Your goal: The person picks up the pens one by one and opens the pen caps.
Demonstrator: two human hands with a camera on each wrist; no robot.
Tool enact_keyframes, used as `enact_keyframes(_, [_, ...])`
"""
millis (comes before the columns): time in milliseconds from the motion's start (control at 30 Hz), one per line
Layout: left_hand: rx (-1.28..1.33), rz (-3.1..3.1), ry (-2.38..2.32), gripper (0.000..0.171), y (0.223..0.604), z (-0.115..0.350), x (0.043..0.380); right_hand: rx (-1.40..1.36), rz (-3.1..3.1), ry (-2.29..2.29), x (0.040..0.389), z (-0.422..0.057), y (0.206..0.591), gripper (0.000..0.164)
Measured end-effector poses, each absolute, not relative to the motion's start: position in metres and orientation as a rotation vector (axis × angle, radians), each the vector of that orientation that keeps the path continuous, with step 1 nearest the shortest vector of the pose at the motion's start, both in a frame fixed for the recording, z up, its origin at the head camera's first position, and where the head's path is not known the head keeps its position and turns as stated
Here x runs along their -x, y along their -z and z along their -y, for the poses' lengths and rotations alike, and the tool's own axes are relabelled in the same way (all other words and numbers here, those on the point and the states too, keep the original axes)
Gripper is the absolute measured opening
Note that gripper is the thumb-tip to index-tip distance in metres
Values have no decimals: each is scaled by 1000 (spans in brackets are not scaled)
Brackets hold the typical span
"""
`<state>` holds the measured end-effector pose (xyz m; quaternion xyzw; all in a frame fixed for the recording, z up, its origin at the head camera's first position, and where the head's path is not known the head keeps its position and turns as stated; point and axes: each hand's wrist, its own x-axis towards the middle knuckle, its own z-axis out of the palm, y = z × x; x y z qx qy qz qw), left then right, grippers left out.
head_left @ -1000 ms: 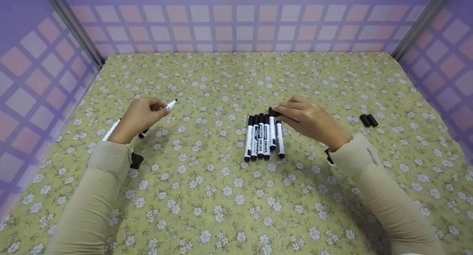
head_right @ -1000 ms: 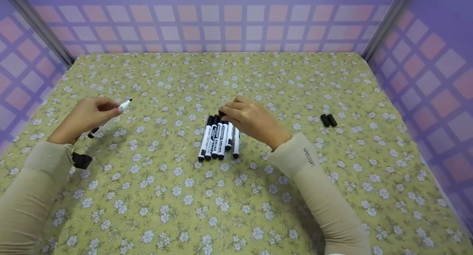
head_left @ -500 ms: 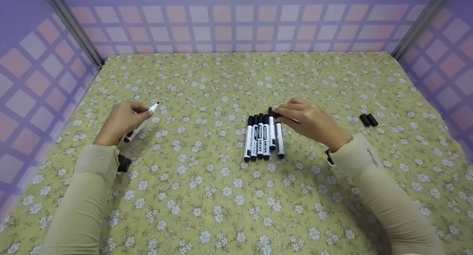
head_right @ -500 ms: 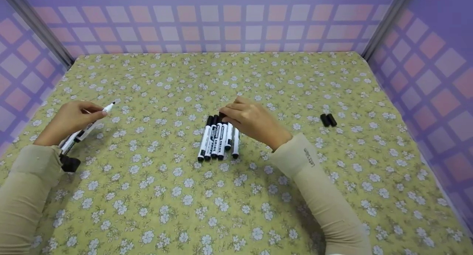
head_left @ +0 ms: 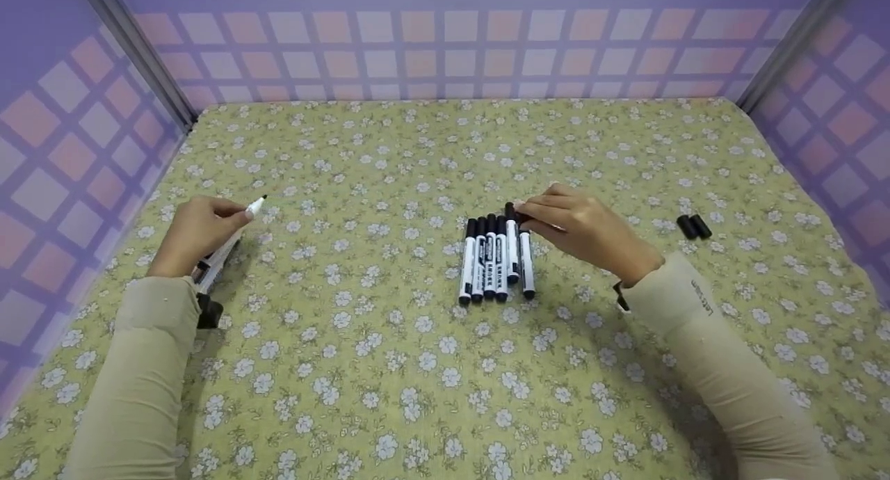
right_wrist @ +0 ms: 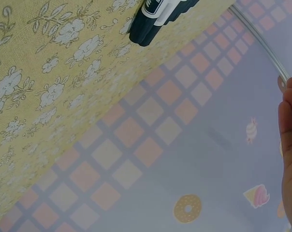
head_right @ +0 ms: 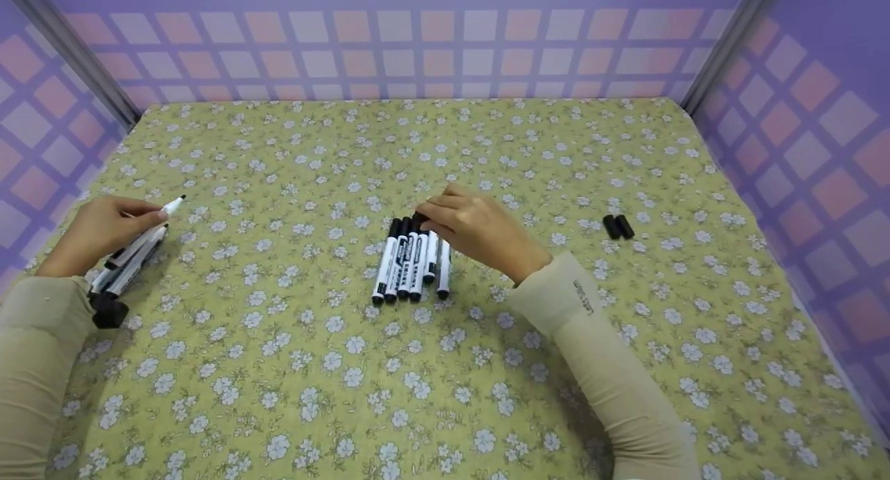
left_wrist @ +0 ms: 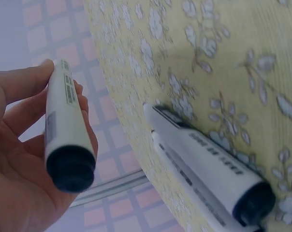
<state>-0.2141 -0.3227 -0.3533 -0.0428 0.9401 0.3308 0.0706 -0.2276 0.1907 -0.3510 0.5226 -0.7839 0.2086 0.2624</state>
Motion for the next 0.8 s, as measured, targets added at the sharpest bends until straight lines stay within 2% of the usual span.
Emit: enact_keyframes(800, [237,-2855,-829,54,376,379,205,-1407,2145,-523,224,-195,350,27])
